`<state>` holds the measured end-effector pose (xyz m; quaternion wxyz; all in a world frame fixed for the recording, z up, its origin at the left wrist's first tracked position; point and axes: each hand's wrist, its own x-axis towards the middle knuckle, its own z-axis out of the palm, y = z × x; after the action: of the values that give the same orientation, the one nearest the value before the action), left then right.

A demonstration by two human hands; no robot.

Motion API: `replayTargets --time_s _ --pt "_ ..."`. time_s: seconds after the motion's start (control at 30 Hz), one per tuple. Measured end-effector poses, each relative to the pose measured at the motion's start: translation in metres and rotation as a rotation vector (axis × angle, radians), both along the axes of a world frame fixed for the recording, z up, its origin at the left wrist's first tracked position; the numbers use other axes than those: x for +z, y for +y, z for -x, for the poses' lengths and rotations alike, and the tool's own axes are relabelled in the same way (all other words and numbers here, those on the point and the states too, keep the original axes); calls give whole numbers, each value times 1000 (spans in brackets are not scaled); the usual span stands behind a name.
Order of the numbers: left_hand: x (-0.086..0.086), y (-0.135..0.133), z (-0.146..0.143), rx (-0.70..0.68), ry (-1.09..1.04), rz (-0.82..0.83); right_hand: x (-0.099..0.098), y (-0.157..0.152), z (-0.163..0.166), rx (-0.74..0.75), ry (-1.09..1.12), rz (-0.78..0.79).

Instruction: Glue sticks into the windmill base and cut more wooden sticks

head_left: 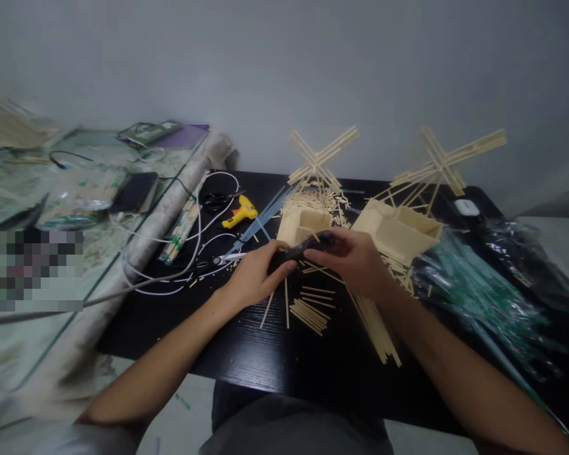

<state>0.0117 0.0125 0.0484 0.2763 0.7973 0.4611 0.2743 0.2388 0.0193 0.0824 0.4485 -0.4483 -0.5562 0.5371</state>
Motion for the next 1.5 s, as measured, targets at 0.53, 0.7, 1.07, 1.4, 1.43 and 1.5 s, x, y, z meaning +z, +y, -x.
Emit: replayTargets --time_s 0.53,0.7,1.07,1.4,1.43,1.5 --pt "27 -67 203 834 438 30 10 8 -38 -120 -94 93" --pt "68 2 239 1040 644 117 20 4 -33 -171 -74 195" --pt "64 50 253 1011 646 184 26 -8 -38 -301 -160 213" --pt "61 52 258 988 597 136 27 -16 -36 -284 -202 185" --pt "60 52 258 985 586 133 27 -17 -36 -280 -205 180" --pt "60 53 258 982 559 131 27 -19 -37 -272 -207 173"
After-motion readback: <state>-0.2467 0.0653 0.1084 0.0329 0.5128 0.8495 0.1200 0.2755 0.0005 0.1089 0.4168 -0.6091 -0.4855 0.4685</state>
